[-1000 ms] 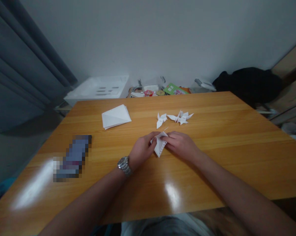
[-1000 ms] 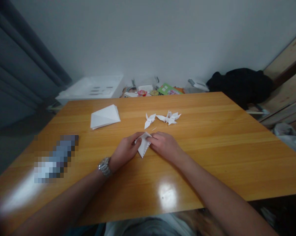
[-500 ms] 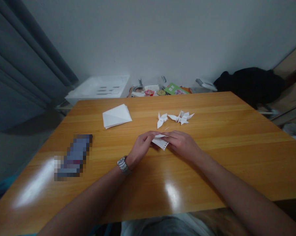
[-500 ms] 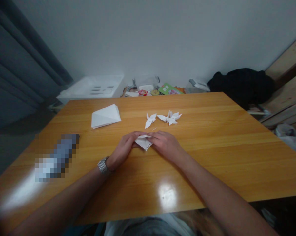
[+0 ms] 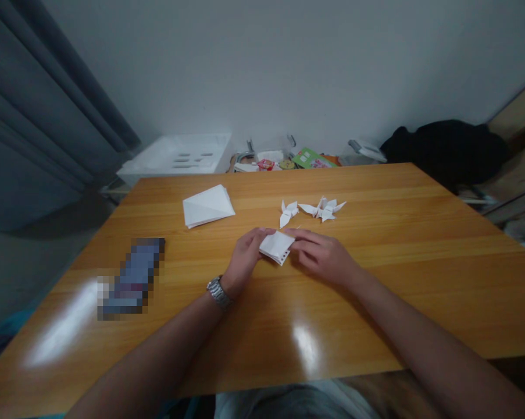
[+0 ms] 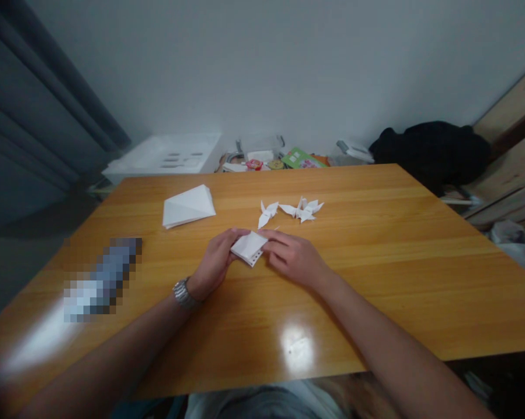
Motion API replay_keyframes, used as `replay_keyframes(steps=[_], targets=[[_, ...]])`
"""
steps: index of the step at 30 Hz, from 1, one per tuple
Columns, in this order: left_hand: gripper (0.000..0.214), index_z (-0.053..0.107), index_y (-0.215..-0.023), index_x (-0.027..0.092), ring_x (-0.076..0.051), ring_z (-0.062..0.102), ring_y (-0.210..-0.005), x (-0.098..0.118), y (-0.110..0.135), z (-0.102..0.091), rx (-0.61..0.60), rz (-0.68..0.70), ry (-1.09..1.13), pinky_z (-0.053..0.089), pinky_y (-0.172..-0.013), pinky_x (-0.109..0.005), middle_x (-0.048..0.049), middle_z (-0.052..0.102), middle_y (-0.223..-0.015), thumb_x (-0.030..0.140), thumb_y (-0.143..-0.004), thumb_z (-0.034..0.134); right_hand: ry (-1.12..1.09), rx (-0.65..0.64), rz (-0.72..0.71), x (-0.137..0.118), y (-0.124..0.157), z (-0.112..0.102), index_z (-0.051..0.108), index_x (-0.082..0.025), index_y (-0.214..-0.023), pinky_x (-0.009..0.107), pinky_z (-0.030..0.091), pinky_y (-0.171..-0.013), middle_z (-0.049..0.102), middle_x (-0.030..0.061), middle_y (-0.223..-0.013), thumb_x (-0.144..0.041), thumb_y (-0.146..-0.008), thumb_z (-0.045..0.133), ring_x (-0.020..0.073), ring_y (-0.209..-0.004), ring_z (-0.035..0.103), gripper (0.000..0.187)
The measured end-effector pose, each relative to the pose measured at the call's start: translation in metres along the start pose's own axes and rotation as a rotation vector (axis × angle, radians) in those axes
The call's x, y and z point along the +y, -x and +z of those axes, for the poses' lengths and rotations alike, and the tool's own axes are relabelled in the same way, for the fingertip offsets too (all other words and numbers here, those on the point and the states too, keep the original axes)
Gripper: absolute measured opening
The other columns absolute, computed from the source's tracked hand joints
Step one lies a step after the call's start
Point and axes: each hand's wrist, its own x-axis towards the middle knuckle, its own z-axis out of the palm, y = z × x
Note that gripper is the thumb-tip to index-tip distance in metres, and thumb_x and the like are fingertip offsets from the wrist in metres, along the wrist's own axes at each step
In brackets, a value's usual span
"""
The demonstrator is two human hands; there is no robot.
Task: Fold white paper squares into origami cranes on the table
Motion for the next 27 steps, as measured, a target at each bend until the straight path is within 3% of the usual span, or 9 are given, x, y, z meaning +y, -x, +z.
replay_keyframes(steps=[4,8,13,20,27], targets=[[0.033,0.069,-0.106,0.014,-0.02,0.068,-0.094,0.002,-0.001,0.0,0.031,0.089,-0.158,0.054,-0.082,-0.029,-0.0096,0.073,-0.107,0.043,-0.091,0.06,-0.186,0.131,0.115,0.002,-0.002,0.0,0.066,-0.022,-0.102,0.041,0.052,-0.1,0.069,0.0086,-0.116,-0.014,-0.096,0.05,0.0217,-0.112,0.065,0.019],[0.029,0.066,-0.11,0.016,-0.019,0.067,-0.098,-0.002,-0.001,0.0,0.003,0.147,-0.151,0.054,-0.085,-0.03,-0.0087,0.071,-0.108,0.036,-0.09,0.064,-0.313,0.165,0.268,0.004,-0.002,0.007,0.066,-0.022,-0.105,0.037,0.056,-0.086,0.07,0.0079,-0.106,-0.025,-0.098,0.053,0.0214,-0.098,0.067,0.015],[0.039,0.058,-0.122,0.016,-0.017,0.068,-0.086,-0.006,-0.001,0.001,-0.036,0.127,-0.14,0.056,-0.076,-0.027,-0.0059,0.07,-0.098,0.032,-0.087,0.066,-0.397,0.114,0.394,0.004,-0.001,0.013,0.067,-0.02,-0.11,0.033,0.055,-0.077,0.072,0.0083,-0.106,-0.034,-0.097,0.058,0.0204,-0.089,0.068,0.021],[0.032,0.06,-0.112,0.015,-0.018,0.068,-0.092,-0.007,-0.001,0.004,-0.032,0.137,-0.138,0.057,-0.08,-0.03,-0.0077,0.07,-0.104,0.031,-0.085,0.066,-0.399,-0.049,0.415,0.0,-0.002,0.009,0.071,-0.018,-0.096,0.03,0.048,-0.071,0.073,0.0045,-0.089,-0.039,-0.096,0.058,0.0183,-0.078,0.065,0.024],[0.028,0.061,-0.109,0.016,-0.018,0.068,-0.091,-0.008,0.0,0.006,-0.039,0.142,-0.117,0.056,-0.079,-0.028,-0.007,0.069,-0.104,0.029,-0.084,0.067,-0.366,-0.071,0.434,0.001,-0.003,0.011,0.071,-0.019,-0.097,0.028,0.046,-0.072,0.074,0.0028,-0.089,-0.031,-0.096,0.056,0.0172,-0.077,0.064,0.019]])
